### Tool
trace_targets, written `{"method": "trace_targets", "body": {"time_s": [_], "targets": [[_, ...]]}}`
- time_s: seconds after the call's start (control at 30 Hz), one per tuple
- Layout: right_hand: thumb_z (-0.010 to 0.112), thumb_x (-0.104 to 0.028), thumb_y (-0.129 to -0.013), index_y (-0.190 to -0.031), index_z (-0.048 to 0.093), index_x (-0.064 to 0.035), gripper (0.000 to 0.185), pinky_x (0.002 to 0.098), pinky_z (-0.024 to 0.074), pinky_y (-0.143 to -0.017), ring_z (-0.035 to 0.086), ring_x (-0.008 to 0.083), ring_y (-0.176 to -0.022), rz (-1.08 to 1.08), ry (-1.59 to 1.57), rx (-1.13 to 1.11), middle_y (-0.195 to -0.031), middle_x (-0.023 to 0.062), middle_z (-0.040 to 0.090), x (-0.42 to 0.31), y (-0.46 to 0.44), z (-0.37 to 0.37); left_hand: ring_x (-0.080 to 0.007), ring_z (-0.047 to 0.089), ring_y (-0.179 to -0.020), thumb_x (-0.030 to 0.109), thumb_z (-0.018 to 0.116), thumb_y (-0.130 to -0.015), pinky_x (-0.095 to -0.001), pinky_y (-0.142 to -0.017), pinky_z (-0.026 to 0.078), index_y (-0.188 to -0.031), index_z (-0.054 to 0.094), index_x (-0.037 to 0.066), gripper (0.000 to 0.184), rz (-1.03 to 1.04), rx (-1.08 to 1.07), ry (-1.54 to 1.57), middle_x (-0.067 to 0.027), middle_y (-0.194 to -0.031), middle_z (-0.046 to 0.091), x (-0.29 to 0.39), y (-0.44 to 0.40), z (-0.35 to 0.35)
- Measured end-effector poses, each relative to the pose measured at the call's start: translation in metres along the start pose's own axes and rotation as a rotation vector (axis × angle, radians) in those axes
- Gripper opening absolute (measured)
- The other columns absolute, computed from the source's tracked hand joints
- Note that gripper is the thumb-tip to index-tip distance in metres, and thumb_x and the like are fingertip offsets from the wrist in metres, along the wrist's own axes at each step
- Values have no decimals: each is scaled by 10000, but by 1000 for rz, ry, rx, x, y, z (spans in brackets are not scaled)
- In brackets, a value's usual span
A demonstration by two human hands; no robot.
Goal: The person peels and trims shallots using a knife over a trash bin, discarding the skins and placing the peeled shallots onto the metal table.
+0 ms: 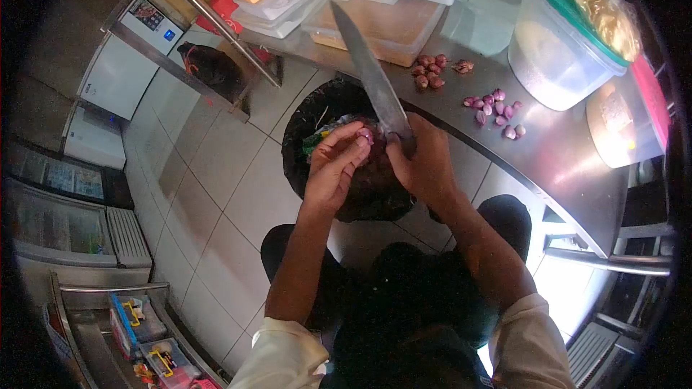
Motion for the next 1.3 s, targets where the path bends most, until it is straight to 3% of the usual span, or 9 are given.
{"method": "trace_targets", "body": {"time_s": [0.07, 0.17, 0.5, 0.7, 0.8, 1.0, 1.07, 1.17, 1.3], "targets": [[657, -59, -875, -1058, 616, 37, 210, 467, 536, -755, 676, 448, -863, -210, 135, 8, -924, 236, 670, 0, 2, 2, -142, 689, -1012, 13, 715, -946, -281, -898, 567, -1192, 681, 15, 249, 15, -7, -16, -75, -1124, 718, 0, -1, -1], [657, -46, -857, -1064, 599, 29, 228, 490, 530, -754, 651, 461, -870, -348, 104, -28, -963, 235, 637, -2, 2, 7, -151, 696, -999, -4, 711, -941, -287, -893, 568, -1167, 682, 6, 227, 68, -21, -28, -89, -1110, 723, -2, 0, 0], [660, -42, -859, -1058, 591, 2, 215, 503, 522, -740, 632, 454, -843, -261, 194, -63, -914, 216, 596, 8, 3, 9, -165, 698, -1011, -21, 719, -926, -302, -896, 568, -1146, 676, 12, 227, 71, -44, -67, -88, -1094, 723, -2, -2, 2], [645, -4, -861, -1119, 581, 21, 267, 483, 513, -814, 613, 448, -947, -246, 116, -19, -1040, 234, 568, 8, -2, 2, -168, 692, -1034, -24, 710, -933, -308, -924, 566, -1158, 671, 17, 232, 79, -15, -48, -95, -1115, 713, -1, -4, -6], [649, 5, -859, -1186, 565, 31, 338, 465, 512, -849, 612, 444, -991, -212, -13, -99, -1102, 233, 553, 4, -5, 1, -165, 691, -1034, -26, 703, -939, -308, -934, 565, -1157, 671, 17, 225, 65, 13, -12, -100, -1124, 709, 1, -2, -4], [652, -32, -876, -1134, 588, 32, 273, 464, 516, -825, 624, 458, -905, -273, -13, -10, -983, 229, 589, 1, 2, 8, -159, 693, -1022, -26, 702, -940, -302, -929, 563, -1144, 670, 13, 210, 67, -18, -25, -94, -1113, 715, 2, -1, -6], [653, -52, -885, -1098, 593, 21, 234, 471, 514, -795, 626, 463, -869, -197, 74, -33, -926, 228, 601, 1, 1, 5, -160, 696, -1009, -24, 707, -937, -301, -925, 561, -1141, 671, 14, 212, 98, -45, -49, -91, -1104, 720, 3, -1, -3], [658, -62, -885, -1069, 578, 14, 214, 478, 509, -772, 630, 462, -876, -221, 105, -123, -935, 236, 608, 6, -1, 4, -160, 697, -1004, -26, 713, -931, -302, -921, 562, -1134, 674, 15, 210, 98, -51, -80, -91, -1096, 722, 1, -3, -5], [657, -66, -890, -1037, 568, 9, 187, 497, 499, -739, 626, 464, -855, -285, 67, -72, -928, 238, 604, 3, 4, 8, -161, 697, -1002, -29, 716, -928, -303, -913, 561, -1125, 676, 15, 206, 91, -51, -48, -89, -1094, 723, -1, -2, -3]]}}
Point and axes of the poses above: each hand's wrist, its own y-axis away from the middle knuckle, its own z-axis out of the palm, x = y × z, the point moved 2 cm from there along -y, towards the middle knuckle
